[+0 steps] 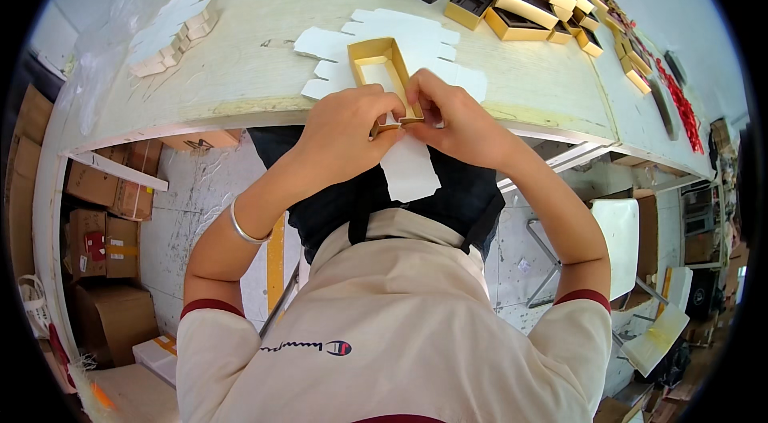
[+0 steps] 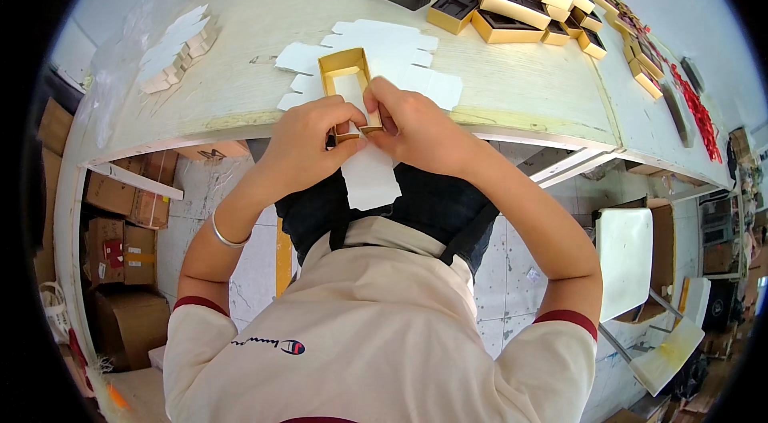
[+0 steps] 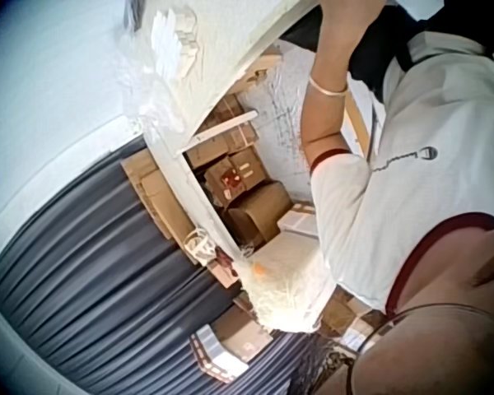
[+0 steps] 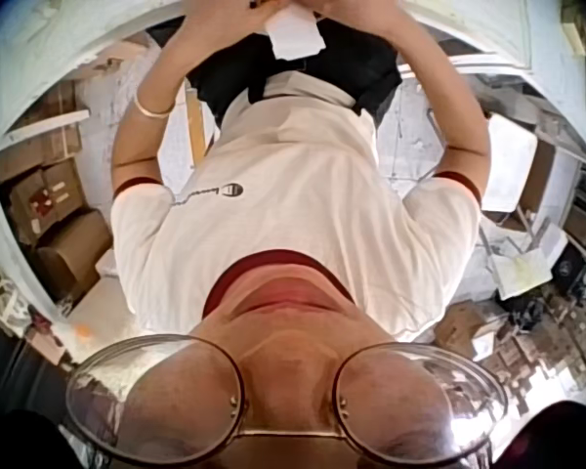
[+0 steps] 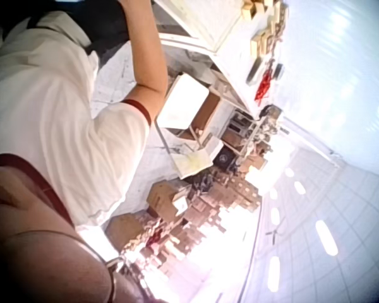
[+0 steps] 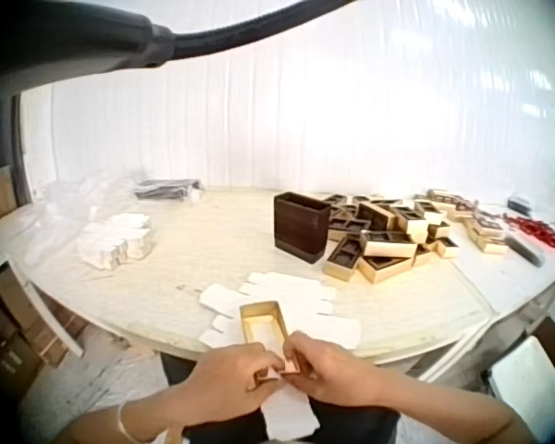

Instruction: The person folds flat cardboard pieces into small rectangular boxes and inserts dark foam inserts into each box. The person places the completed boxes on the table to the right.

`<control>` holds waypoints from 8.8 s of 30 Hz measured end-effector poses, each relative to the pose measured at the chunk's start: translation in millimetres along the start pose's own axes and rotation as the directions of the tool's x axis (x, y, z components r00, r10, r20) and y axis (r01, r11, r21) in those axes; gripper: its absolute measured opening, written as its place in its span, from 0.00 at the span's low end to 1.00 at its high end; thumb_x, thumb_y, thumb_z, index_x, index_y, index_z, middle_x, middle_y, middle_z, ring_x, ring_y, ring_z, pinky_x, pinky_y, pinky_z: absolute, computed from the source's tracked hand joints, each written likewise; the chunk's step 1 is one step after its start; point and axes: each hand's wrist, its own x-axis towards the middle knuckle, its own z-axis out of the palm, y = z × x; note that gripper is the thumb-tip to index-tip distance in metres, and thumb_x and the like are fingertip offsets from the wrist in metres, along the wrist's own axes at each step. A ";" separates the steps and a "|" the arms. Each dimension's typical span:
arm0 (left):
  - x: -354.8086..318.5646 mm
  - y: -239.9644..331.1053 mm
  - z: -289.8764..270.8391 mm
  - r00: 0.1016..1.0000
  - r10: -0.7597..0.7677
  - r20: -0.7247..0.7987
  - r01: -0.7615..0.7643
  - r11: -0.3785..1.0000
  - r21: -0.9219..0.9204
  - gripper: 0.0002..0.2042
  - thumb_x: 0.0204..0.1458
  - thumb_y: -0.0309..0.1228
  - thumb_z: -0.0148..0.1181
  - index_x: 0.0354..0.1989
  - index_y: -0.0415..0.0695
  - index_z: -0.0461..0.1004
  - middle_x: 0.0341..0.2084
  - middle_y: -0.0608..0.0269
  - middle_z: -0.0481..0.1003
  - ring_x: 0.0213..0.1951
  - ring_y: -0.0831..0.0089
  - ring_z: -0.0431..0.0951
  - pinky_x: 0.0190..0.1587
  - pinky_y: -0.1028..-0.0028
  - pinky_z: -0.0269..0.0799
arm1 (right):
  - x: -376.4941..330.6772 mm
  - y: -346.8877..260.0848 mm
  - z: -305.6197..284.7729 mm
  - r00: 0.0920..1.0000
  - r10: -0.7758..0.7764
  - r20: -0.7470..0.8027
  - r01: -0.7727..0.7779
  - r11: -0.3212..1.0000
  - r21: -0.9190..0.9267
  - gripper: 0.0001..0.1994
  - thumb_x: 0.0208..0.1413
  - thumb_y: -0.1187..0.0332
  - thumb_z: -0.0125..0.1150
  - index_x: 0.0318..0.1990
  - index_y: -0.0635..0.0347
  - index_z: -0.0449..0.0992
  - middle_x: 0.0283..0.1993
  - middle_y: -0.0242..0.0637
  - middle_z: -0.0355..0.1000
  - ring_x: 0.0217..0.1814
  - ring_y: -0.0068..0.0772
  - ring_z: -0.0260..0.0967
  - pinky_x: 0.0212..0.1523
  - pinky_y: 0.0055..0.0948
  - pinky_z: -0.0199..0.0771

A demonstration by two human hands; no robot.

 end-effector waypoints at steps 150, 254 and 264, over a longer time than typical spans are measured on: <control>17.0 -14.7 7.6 0.998 0.056 -0.034 -0.041 0.938 0.344 0.30 0.49 0.51 0.56 0.60 0.55 0.63 0.61 0.49 0.57 0.63 0.46 0.51 0.62 0.52 0.49 | -0.9 10.6 -41.5 0.983 -0.168 0.072 0.183 0.905 -0.383 0.16 0.55 0.65 0.55 0.49 0.61 0.73 0.42 0.45 0.70 0.41 0.46 0.69 0.40 0.37 0.69; -7.8 28.7 2.4 0.933 -0.335 -0.128 -0.055 0.218 -0.974 0.32 0.58 0.53 0.39 0.65 0.47 0.46 0.56 0.44 0.62 0.55 0.57 0.68 0.54 0.60 0.69 | -42.8 -56.8 5.3 0.864 -0.455 -0.215 0.367 0.862 -0.350 0.18 0.38 0.69 0.69 0.38 0.68 0.75 0.56 0.51 0.62 0.47 0.46 0.70 0.42 0.35 0.75; -7.1 32.9 -7.3 0.931 -0.357 -0.077 -0.041 0.109 -0.993 0.32 0.57 0.56 0.35 0.62 0.44 0.53 0.52 0.51 0.66 0.52 0.63 0.70 0.52 0.65 0.71 | -34.9 -79.9 2.2 0.789 -0.614 0.033 0.458 0.551 -0.698 0.17 0.30 0.67 0.67 0.29 0.67 0.73 0.36 0.45 0.69 0.33 0.44 0.69 0.26 0.32 0.73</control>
